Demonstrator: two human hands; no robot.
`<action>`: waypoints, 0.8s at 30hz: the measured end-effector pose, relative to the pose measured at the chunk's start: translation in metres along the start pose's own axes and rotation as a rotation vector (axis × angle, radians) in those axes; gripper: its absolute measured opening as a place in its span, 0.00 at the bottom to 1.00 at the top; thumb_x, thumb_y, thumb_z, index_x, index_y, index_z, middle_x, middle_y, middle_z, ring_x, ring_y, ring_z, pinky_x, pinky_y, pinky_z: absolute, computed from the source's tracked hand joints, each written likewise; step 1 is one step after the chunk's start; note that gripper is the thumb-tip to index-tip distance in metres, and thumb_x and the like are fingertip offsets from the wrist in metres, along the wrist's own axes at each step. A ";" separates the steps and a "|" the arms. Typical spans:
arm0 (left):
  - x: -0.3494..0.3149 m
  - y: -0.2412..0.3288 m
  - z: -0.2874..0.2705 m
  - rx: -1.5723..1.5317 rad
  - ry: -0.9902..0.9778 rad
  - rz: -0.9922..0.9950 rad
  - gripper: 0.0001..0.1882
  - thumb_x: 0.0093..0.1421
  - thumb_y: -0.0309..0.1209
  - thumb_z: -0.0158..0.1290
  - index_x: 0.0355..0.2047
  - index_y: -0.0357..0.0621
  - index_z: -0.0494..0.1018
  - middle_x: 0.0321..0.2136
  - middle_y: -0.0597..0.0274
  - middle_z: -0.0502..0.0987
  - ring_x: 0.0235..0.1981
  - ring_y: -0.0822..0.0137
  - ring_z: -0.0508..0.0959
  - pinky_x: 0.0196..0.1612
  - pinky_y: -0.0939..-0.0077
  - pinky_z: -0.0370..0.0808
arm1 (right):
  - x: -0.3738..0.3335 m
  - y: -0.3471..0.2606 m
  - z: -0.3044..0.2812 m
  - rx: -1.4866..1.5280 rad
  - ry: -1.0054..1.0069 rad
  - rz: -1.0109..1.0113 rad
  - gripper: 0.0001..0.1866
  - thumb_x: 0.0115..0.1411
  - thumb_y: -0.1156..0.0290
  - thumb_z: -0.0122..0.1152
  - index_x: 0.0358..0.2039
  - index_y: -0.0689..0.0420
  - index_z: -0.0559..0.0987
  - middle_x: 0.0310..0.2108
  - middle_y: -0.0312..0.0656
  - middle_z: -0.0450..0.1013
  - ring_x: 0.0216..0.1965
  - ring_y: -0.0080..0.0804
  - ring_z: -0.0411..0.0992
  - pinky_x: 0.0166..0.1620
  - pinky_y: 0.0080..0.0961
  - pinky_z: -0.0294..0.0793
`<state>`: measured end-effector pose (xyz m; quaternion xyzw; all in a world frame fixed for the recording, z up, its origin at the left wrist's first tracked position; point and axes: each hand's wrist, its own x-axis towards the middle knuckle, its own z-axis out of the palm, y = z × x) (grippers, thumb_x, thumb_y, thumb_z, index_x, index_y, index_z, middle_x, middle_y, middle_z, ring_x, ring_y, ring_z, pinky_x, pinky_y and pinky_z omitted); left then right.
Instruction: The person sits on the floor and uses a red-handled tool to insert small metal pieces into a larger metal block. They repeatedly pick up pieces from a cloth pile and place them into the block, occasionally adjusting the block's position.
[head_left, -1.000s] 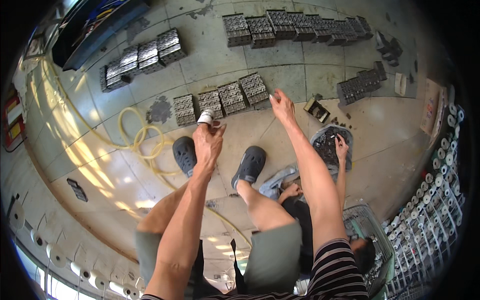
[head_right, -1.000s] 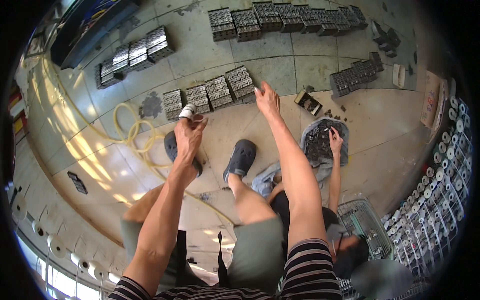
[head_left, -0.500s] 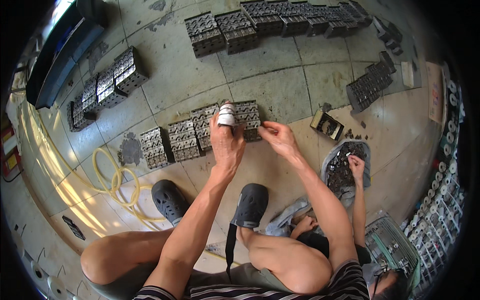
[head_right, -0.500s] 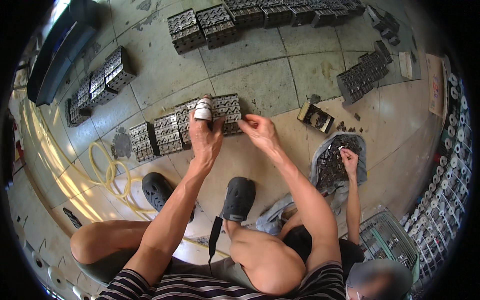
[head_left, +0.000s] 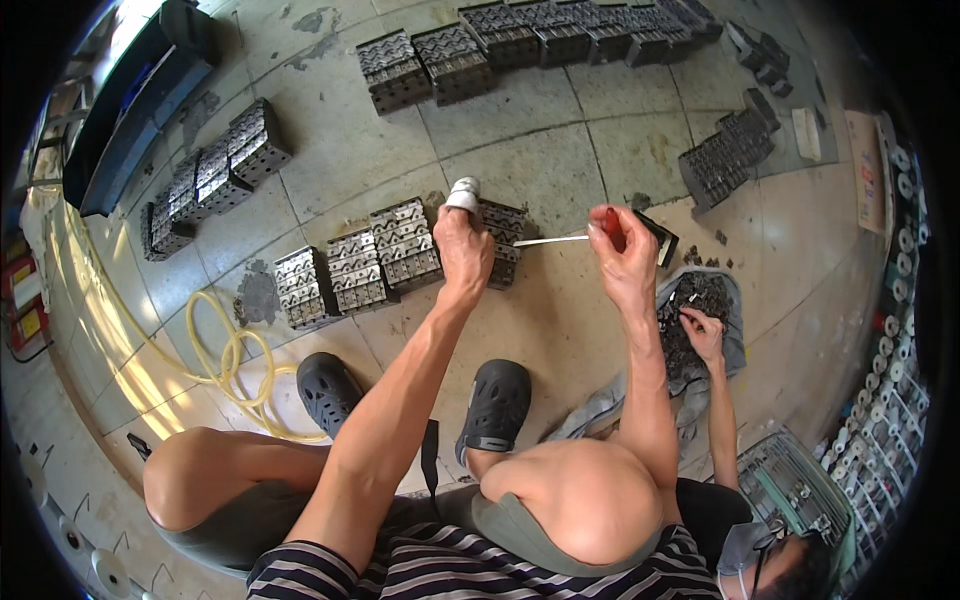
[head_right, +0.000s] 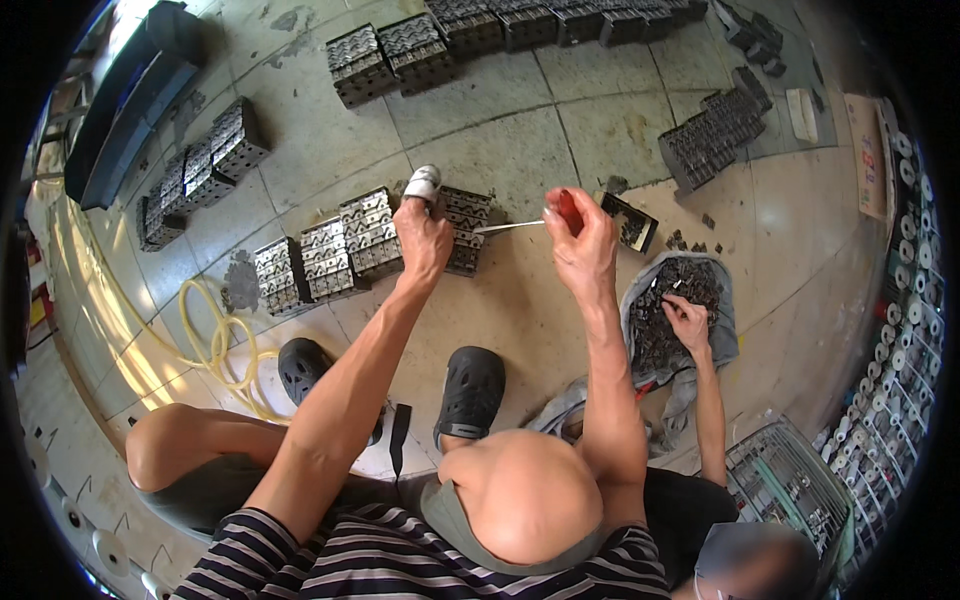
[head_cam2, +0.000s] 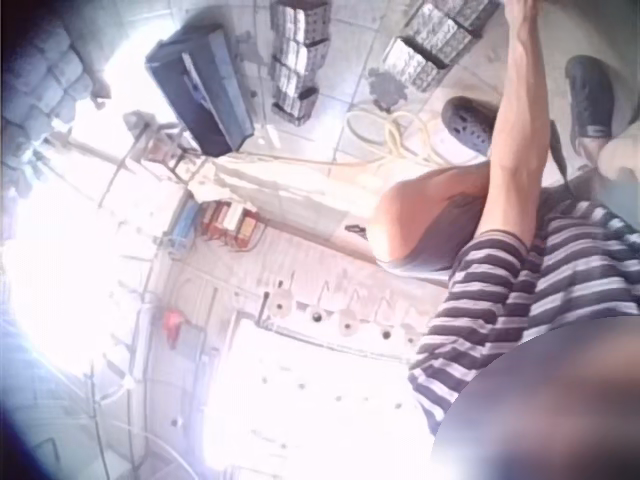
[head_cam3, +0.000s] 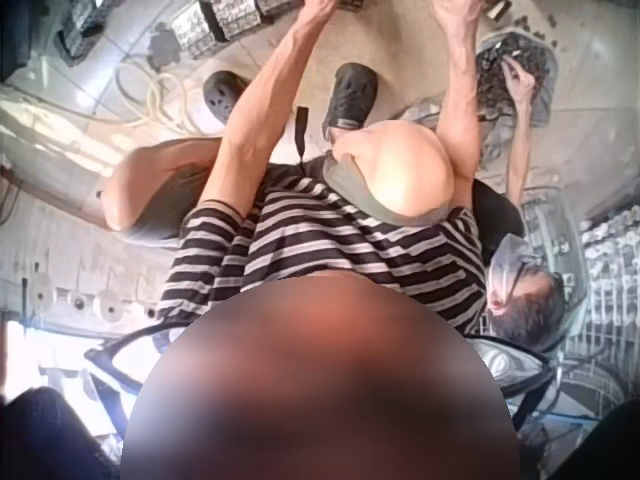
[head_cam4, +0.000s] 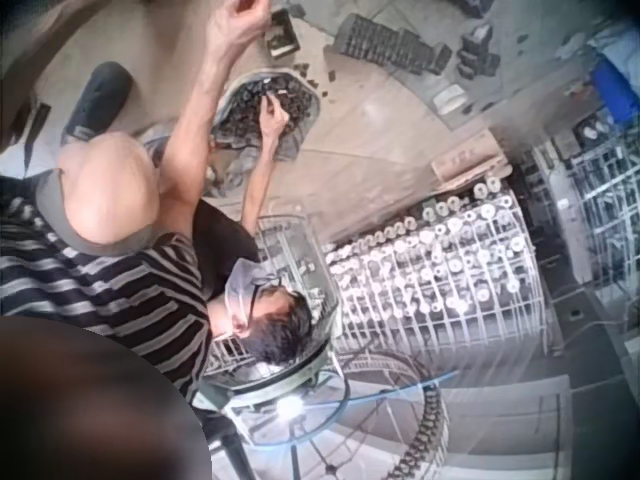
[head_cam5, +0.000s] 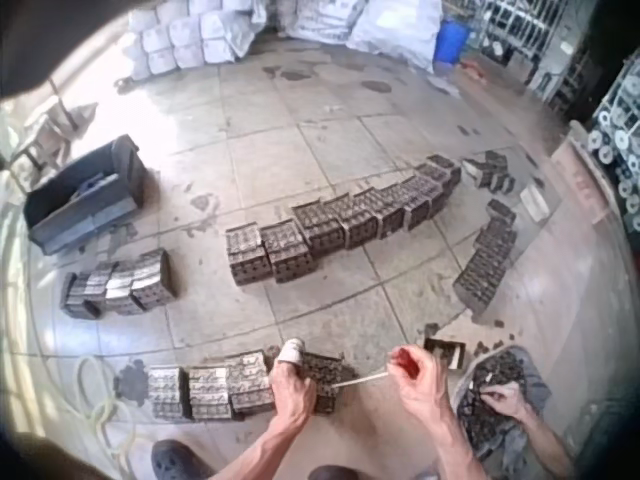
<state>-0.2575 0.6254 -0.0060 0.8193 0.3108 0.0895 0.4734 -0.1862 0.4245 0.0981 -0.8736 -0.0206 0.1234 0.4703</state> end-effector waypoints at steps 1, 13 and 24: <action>-0.017 0.001 -0.002 -0.044 0.027 -0.012 0.13 0.63 0.22 0.57 0.48 0.34 0.77 0.36 0.43 0.82 0.34 0.42 0.81 0.38 0.55 0.75 | 0.000 -0.003 0.000 -0.032 0.000 -0.035 0.13 0.63 0.74 0.67 0.49 0.61 0.82 0.35 0.43 0.83 0.35 0.30 0.82 0.41 0.29 0.80; -0.140 -0.014 -0.033 -0.170 0.026 -0.332 0.38 0.57 0.39 0.74 0.62 0.32 0.72 0.52 0.51 0.80 0.53 0.59 0.77 0.60 0.63 0.73 | 0.006 -0.029 0.031 -0.251 -0.074 -0.298 0.15 0.63 0.78 0.64 0.51 0.62 0.81 0.42 0.55 0.82 0.42 0.54 0.82 0.46 0.41 0.81; -0.144 -0.045 -0.028 -0.126 0.037 -0.084 0.32 0.55 0.35 0.76 0.55 0.33 0.77 0.43 0.55 0.82 0.45 0.63 0.80 0.54 0.67 0.77 | 0.020 -0.039 0.031 -0.228 -0.076 -0.416 0.14 0.63 0.79 0.62 0.49 0.62 0.81 0.42 0.55 0.82 0.41 0.54 0.82 0.44 0.41 0.82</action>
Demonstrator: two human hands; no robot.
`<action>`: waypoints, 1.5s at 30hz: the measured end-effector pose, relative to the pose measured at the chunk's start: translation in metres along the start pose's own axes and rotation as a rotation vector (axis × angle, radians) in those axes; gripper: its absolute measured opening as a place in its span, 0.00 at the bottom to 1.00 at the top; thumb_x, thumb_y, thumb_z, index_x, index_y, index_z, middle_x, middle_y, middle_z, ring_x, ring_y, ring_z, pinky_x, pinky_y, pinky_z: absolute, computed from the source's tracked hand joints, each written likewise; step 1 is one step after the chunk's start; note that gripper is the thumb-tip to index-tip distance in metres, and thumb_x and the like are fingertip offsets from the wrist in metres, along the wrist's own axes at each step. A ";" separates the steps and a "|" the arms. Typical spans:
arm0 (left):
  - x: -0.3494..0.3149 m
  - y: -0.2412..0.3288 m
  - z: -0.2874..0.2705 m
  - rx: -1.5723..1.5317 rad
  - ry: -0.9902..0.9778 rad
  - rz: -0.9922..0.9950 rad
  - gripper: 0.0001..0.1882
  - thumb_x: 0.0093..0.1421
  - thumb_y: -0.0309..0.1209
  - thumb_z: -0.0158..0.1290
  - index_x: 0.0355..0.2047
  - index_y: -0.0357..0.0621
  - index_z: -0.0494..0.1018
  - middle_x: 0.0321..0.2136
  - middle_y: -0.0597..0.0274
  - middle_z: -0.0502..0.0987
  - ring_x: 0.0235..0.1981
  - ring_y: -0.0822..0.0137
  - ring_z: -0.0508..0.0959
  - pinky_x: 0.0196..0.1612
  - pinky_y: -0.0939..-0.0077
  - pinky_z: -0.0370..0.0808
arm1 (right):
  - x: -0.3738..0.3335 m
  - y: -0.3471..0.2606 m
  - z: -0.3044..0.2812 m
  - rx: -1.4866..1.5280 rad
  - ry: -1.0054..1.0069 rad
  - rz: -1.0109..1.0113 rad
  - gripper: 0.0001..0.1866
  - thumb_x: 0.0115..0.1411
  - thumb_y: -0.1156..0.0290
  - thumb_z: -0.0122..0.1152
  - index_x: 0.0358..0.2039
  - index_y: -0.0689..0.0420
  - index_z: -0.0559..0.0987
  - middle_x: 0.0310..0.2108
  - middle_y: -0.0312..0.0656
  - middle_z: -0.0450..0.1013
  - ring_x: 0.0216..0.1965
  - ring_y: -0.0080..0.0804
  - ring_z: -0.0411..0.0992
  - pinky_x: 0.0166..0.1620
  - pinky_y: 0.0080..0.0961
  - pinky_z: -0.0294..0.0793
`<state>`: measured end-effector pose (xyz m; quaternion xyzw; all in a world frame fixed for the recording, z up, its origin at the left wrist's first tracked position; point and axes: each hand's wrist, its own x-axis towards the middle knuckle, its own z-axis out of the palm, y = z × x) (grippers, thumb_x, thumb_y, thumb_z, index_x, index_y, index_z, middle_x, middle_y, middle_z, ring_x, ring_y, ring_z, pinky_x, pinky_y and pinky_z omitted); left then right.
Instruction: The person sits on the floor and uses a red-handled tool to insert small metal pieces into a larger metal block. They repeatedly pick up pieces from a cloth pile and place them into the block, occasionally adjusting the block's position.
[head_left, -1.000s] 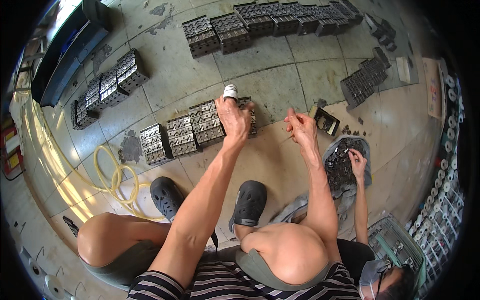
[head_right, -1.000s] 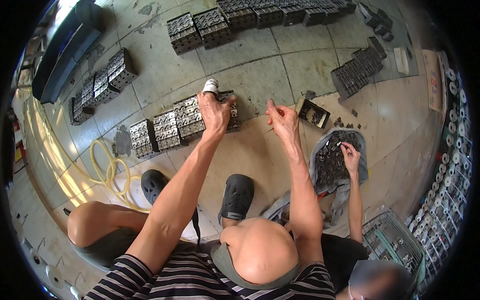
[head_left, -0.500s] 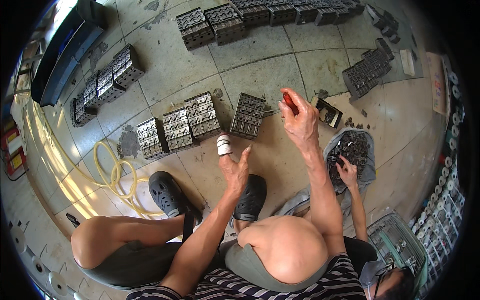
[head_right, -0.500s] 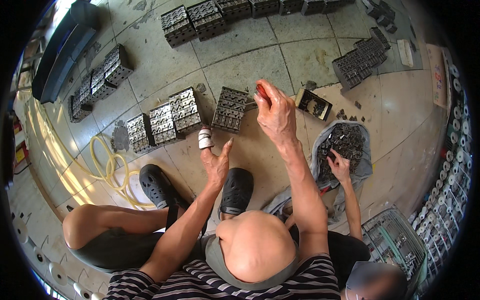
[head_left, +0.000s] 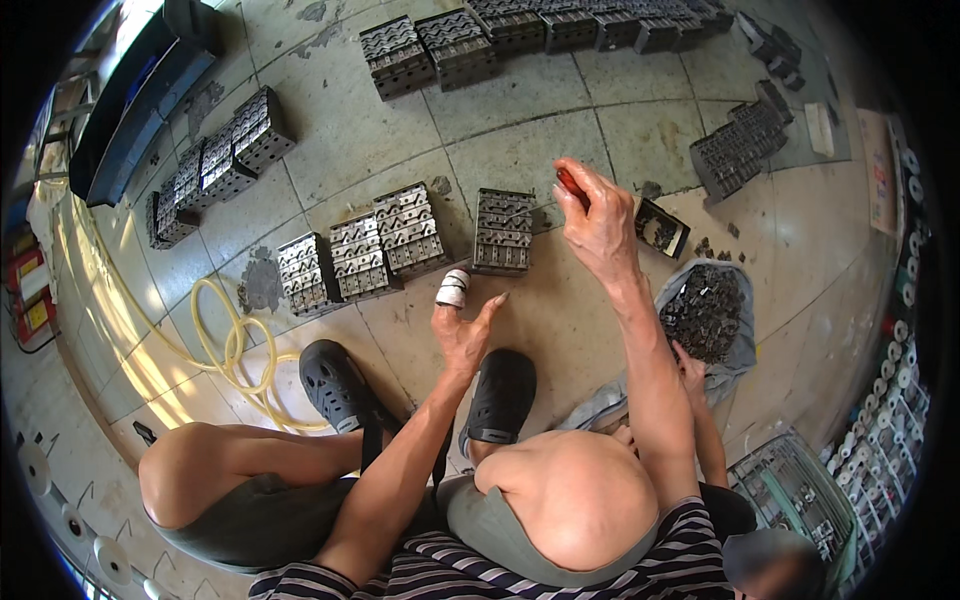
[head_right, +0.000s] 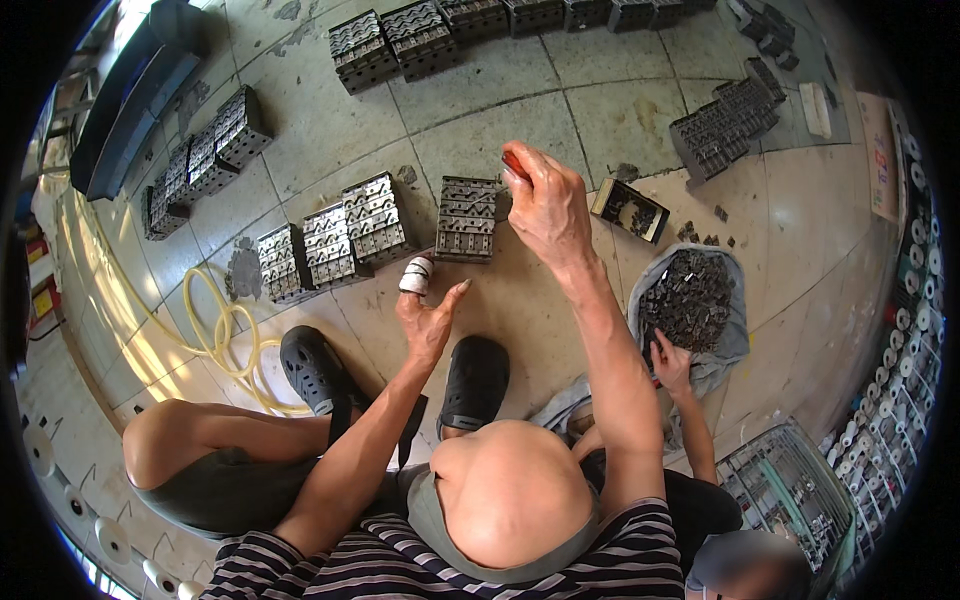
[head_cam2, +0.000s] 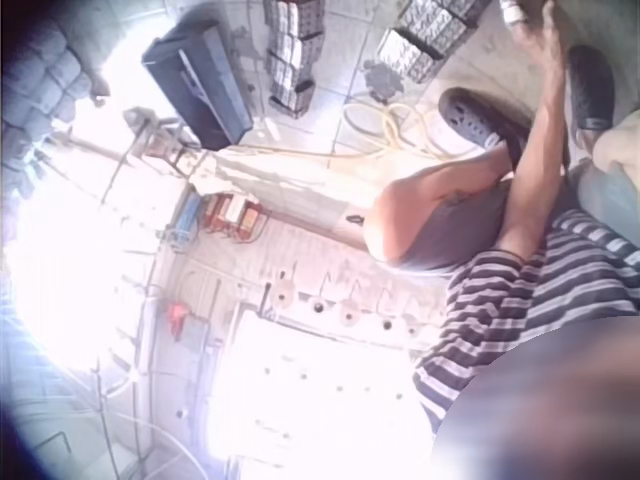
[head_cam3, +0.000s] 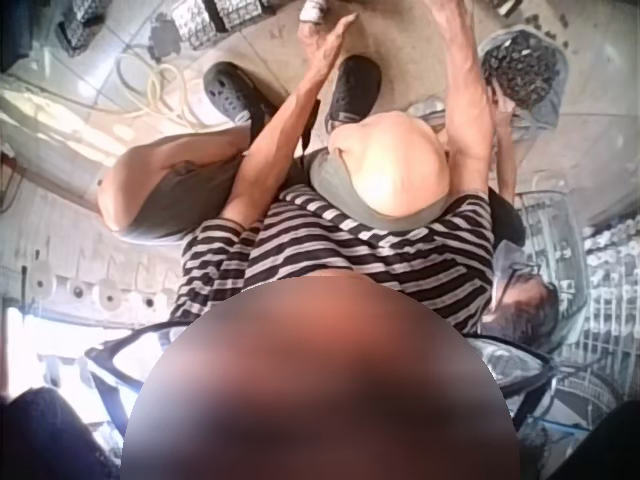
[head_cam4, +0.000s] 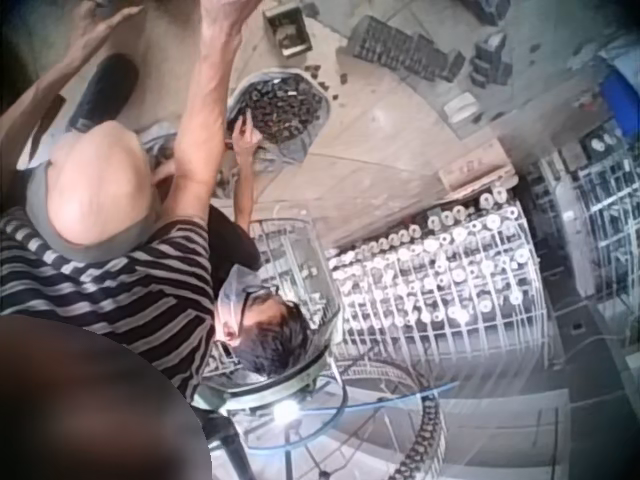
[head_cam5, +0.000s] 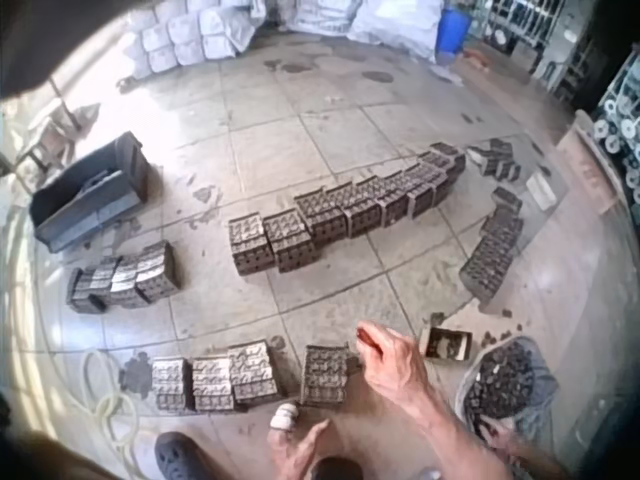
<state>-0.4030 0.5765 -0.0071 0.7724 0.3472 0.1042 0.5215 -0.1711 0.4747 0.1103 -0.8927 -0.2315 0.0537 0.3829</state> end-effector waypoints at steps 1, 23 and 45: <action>-0.001 -0.001 -0.001 -0.005 -0.024 -0.004 0.31 0.55 0.35 0.76 0.55 0.33 0.77 0.42 0.56 0.83 0.44 0.63 0.80 0.53 0.67 0.77 | 0.001 0.002 0.003 0.005 -0.005 0.000 0.14 0.63 0.79 0.62 0.50 0.62 0.81 0.42 0.55 0.82 0.41 0.54 0.82 0.44 0.41 0.82; 0.012 0.038 0.021 0.007 -0.082 -0.087 0.52 0.51 0.37 0.78 0.70 0.32 0.62 0.66 0.42 0.71 0.64 0.48 0.74 0.65 0.59 0.72 | 0.044 0.015 0.018 -0.044 -0.101 -0.178 0.16 0.61 0.77 0.66 0.51 0.61 0.82 0.39 0.53 0.83 0.39 0.48 0.83 0.44 0.36 0.81; 0.041 0.058 0.065 0.054 0.109 0.047 0.62 0.40 0.38 0.78 0.73 0.36 0.58 0.66 0.47 0.67 0.67 0.45 0.68 0.69 0.55 0.68 | 0.032 -0.005 0.025 -0.118 -0.231 -0.447 0.13 0.57 0.86 0.59 0.44 0.65 0.79 0.33 0.51 0.82 0.34 0.45 0.82 0.37 0.40 0.84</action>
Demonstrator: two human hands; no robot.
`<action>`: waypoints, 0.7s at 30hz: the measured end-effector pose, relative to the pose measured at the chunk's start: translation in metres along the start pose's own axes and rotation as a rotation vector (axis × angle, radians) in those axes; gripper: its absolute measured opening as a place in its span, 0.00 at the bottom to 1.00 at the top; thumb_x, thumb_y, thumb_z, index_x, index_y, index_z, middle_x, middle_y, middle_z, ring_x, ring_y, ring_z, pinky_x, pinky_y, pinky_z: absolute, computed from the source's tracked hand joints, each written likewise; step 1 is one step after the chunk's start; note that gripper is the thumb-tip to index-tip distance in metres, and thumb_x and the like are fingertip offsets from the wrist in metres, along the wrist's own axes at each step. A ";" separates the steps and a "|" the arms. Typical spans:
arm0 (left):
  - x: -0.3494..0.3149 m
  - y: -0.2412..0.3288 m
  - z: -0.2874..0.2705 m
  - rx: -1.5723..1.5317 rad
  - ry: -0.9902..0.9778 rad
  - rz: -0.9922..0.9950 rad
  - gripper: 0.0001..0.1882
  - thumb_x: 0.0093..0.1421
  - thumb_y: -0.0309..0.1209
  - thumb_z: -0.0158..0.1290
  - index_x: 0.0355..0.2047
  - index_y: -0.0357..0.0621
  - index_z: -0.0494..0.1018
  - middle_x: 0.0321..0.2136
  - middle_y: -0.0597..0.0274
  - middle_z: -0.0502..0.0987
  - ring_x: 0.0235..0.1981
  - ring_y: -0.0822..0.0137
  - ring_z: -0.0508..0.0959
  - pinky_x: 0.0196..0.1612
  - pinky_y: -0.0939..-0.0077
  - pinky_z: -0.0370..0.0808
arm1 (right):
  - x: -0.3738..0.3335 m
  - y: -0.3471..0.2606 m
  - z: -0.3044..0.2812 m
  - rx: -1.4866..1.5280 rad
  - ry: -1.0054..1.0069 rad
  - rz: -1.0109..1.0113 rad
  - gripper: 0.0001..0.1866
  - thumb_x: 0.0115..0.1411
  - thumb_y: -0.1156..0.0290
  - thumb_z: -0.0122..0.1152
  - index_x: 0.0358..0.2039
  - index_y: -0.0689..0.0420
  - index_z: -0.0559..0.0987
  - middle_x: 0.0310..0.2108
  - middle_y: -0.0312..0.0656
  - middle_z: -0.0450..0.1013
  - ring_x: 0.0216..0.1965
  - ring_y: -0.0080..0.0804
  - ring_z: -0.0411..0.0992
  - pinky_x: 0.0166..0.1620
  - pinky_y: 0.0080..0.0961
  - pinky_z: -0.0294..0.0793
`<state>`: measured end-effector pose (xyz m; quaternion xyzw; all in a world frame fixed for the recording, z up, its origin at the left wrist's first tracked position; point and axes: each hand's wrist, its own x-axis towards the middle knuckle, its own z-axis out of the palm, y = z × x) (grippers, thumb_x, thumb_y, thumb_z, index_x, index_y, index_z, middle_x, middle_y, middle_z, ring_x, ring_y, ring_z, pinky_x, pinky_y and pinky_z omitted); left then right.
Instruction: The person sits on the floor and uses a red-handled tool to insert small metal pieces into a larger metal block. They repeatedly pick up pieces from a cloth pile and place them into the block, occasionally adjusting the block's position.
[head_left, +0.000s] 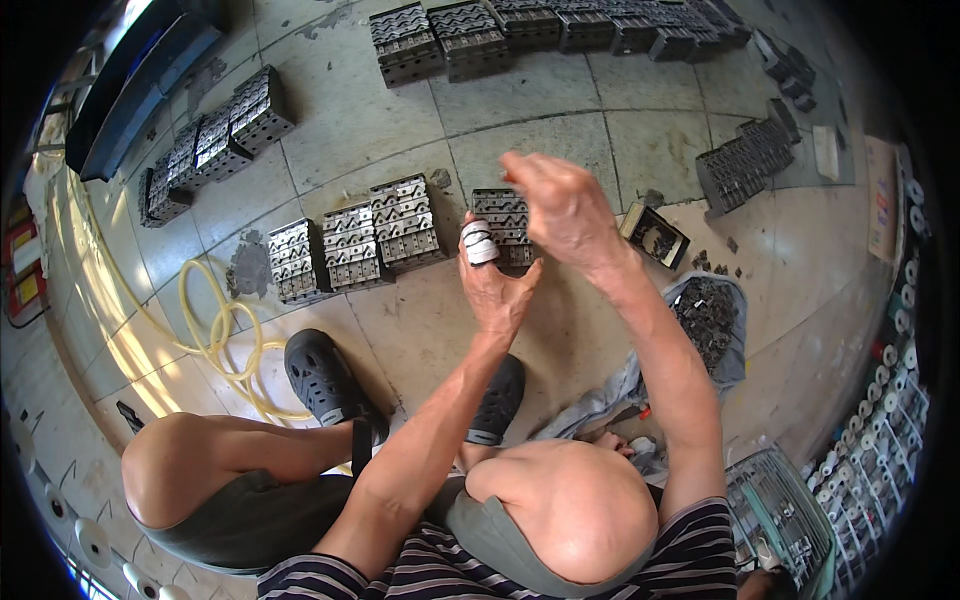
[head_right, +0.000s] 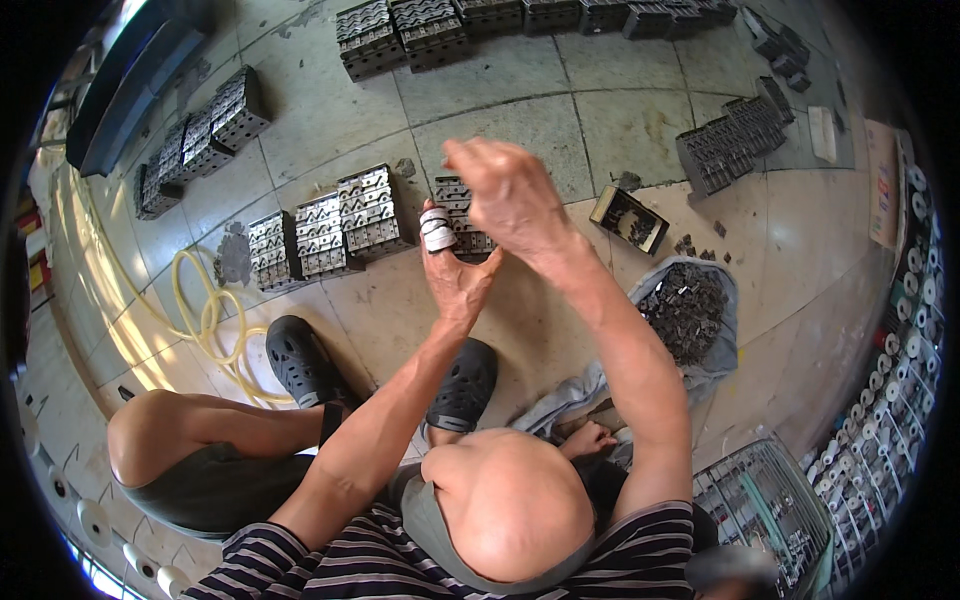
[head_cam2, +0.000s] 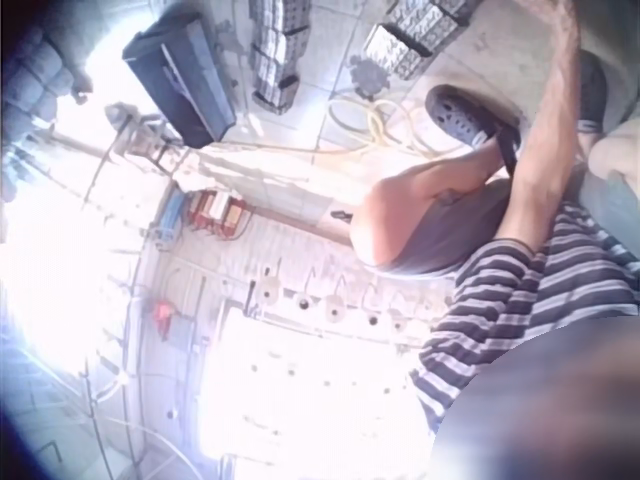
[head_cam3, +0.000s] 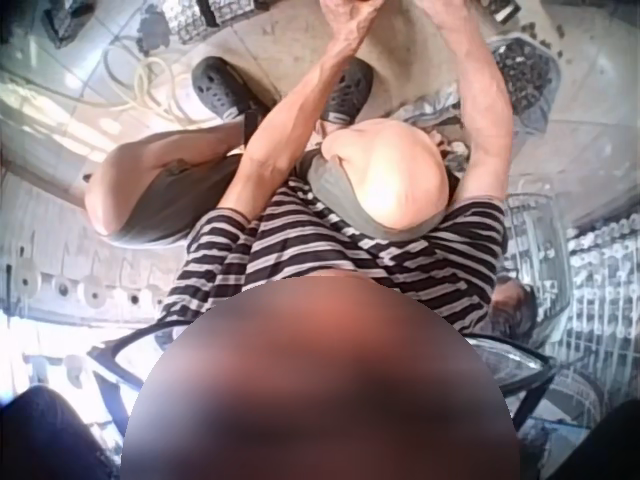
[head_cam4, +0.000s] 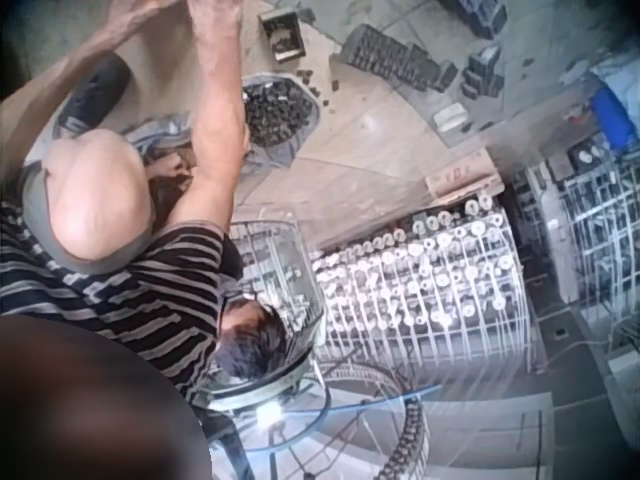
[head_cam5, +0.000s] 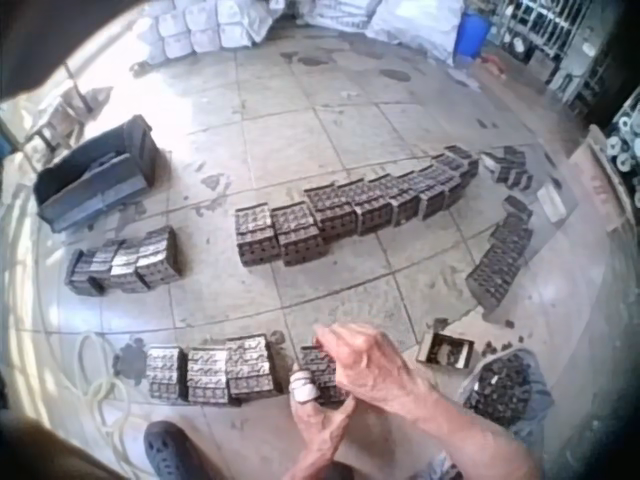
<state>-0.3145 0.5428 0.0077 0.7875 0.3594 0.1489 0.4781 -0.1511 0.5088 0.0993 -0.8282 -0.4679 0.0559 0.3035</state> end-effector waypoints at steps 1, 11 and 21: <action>0.001 0.001 -0.001 -0.030 -0.011 -0.026 0.61 0.41 0.37 0.77 0.72 0.36 0.58 0.66 0.47 0.67 0.66 0.45 0.68 0.69 0.55 0.68 | 0.004 -0.003 0.000 -0.021 -0.033 -0.122 0.13 0.56 0.87 0.59 0.43 0.65 0.79 0.33 0.51 0.82 0.33 0.45 0.82 0.37 0.40 0.85; -0.006 -0.002 -0.018 -0.073 -0.075 -0.019 0.55 0.45 0.36 0.72 0.71 0.37 0.59 0.64 0.48 0.69 0.63 0.44 0.70 0.67 0.55 0.70 | 0.011 -0.028 0.016 -0.285 -0.051 0.245 0.15 0.60 0.85 0.57 0.48 0.64 0.78 0.32 0.49 0.81 0.32 0.44 0.83 0.36 0.39 0.84; -0.025 -0.021 0.005 -0.083 -0.089 -0.112 0.40 0.59 0.35 0.68 0.70 0.42 0.65 0.66 0.52 0.70 0.57 0.49 0.74 0.59 0.57 0.70 | -0.010 -0.087 0.062 -0.501 0.194 0.462 0.24 0.52 0.76 0.66 0.52 0.54 0.78 0.41 0.38 0.74 0.54 0.41 0.70 0.67 0.49 0.59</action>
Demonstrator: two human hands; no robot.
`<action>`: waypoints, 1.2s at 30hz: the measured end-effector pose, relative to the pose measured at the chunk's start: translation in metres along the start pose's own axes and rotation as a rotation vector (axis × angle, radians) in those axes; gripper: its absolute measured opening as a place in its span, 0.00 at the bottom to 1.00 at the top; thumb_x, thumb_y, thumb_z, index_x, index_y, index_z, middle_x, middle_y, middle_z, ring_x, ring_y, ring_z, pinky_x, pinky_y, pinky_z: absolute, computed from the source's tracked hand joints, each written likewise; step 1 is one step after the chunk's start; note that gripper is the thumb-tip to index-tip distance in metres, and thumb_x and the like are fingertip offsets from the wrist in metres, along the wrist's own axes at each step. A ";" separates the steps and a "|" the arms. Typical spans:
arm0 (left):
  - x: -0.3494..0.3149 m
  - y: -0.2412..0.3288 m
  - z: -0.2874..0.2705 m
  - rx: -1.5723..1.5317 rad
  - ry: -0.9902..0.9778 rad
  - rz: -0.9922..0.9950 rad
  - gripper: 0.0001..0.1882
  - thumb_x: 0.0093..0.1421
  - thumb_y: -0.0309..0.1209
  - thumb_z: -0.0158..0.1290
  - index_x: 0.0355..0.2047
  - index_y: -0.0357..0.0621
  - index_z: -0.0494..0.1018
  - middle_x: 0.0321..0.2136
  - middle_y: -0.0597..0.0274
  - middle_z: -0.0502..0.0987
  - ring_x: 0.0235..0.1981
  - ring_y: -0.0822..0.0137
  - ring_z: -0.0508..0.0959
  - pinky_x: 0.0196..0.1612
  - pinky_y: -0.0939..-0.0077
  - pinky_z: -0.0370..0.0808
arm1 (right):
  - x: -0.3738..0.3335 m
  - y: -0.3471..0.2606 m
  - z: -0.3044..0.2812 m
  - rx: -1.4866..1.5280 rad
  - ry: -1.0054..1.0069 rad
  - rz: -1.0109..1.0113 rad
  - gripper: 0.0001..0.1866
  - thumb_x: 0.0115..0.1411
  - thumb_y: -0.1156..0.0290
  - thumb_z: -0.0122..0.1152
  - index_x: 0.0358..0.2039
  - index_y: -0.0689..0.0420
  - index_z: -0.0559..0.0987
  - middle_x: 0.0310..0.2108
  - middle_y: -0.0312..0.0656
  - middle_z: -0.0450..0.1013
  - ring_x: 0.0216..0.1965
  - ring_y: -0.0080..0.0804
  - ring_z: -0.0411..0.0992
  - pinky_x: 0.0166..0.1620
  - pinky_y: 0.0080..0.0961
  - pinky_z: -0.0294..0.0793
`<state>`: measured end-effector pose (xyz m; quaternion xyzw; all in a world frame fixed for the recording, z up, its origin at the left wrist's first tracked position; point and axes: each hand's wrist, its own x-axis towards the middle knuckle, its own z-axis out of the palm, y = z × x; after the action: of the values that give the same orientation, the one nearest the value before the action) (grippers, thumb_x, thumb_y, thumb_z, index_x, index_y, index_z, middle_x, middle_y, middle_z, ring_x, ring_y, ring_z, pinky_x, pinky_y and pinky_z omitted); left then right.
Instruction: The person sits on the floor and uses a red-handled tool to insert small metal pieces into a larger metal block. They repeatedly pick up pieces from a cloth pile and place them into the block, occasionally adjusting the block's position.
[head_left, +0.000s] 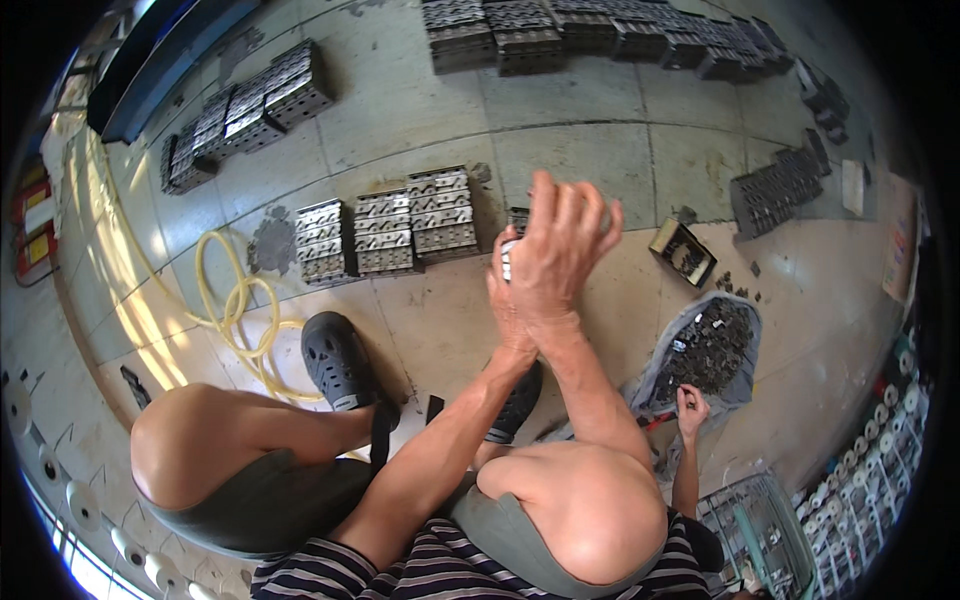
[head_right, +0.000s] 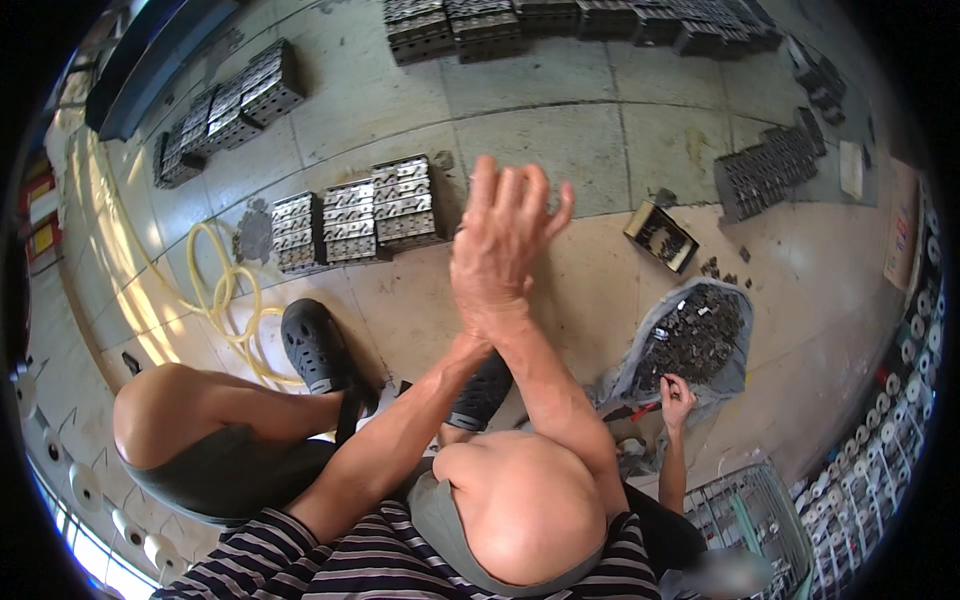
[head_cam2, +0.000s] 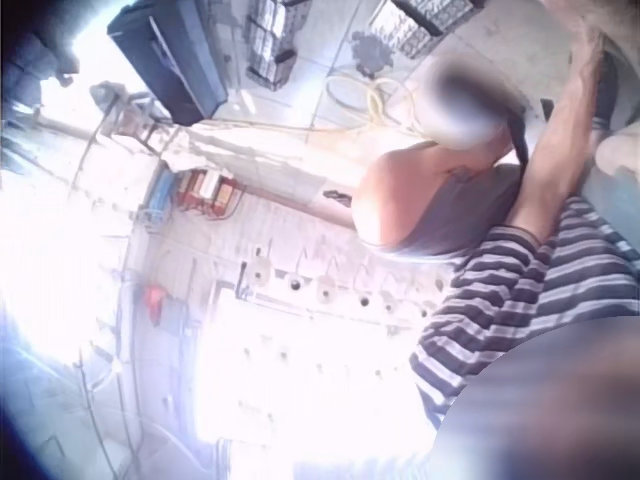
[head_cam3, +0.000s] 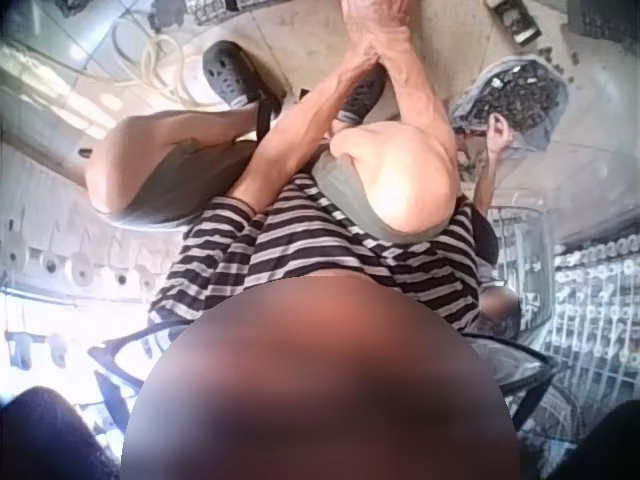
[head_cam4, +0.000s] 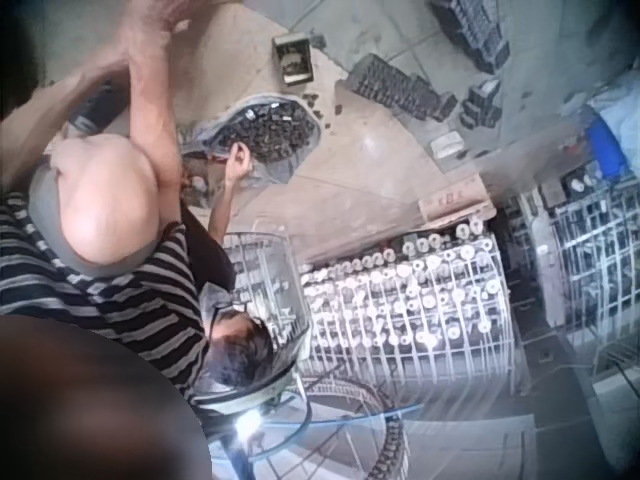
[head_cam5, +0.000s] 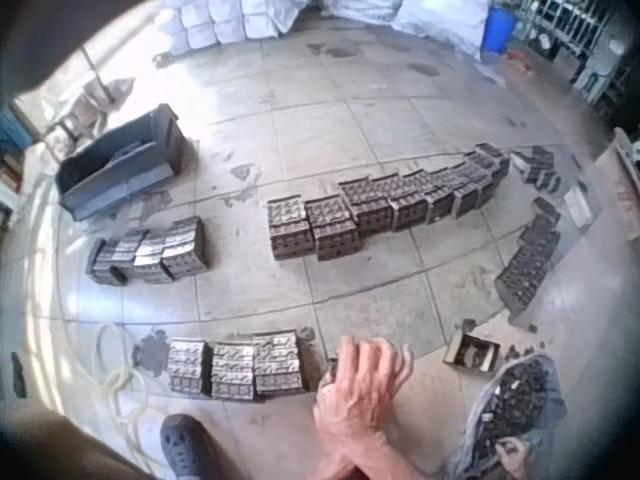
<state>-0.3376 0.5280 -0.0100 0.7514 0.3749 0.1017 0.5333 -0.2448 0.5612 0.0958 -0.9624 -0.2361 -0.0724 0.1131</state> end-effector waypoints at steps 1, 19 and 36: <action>0.000 -0.001 0.001 -0.042 0.011 -0.009 0.39 0.60 0.34 0.67 0.69 0.42 0.66 0.66 0.52 0.70 0.55 0.49 0.76 0.57 0.57 0.71 | -0.006 0.001 0.003 0.061 0.038 0.035 0.25 0.49 0.69 0.73 0.50 0.53 0.79 0.42 0.38 0.74 0.56 0.42 0.68 0.69 0.48 0.57; 0.019 0.015 -0.040 0.067 -0.012 0.193 0.51 0.38 0.29 0.67 0.67 0.38 0.65 0.64 0.45 0.71 0.60 0.43 0.76 0.61 0.55 0.74 | 0.027 0.062 0.020 1.040 0.030 -0.389 0.19 0.55 0.63 0.81 0.23 0.59 0.77 0.24 0.34 0.70 0.43 0.41 0.71 0.47 0.35 0.71; 0.008 0.005 -0.070 -0.046 -0.125 0.063 0.49 0.52 0.31 0.76 0.71 0.39 0.64 0.49 0.53 0.82 0.47 0.63 0.82 0.52 0.67 0.79 | -0.031 0.087 0.071 1.215 -0.090 0.517 0.05 0.58 0.82 0.75 0.34 0.66 0.85 0.31 0.37 0.83 0.32 0.19 0.79 0.38 0.21 0.79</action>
<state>-0.3685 0.5834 0.0215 0.7553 0.3145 0.0797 0.5694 -0.2249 0.4907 0.0060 -0.7550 -0.0010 0.1437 0.6398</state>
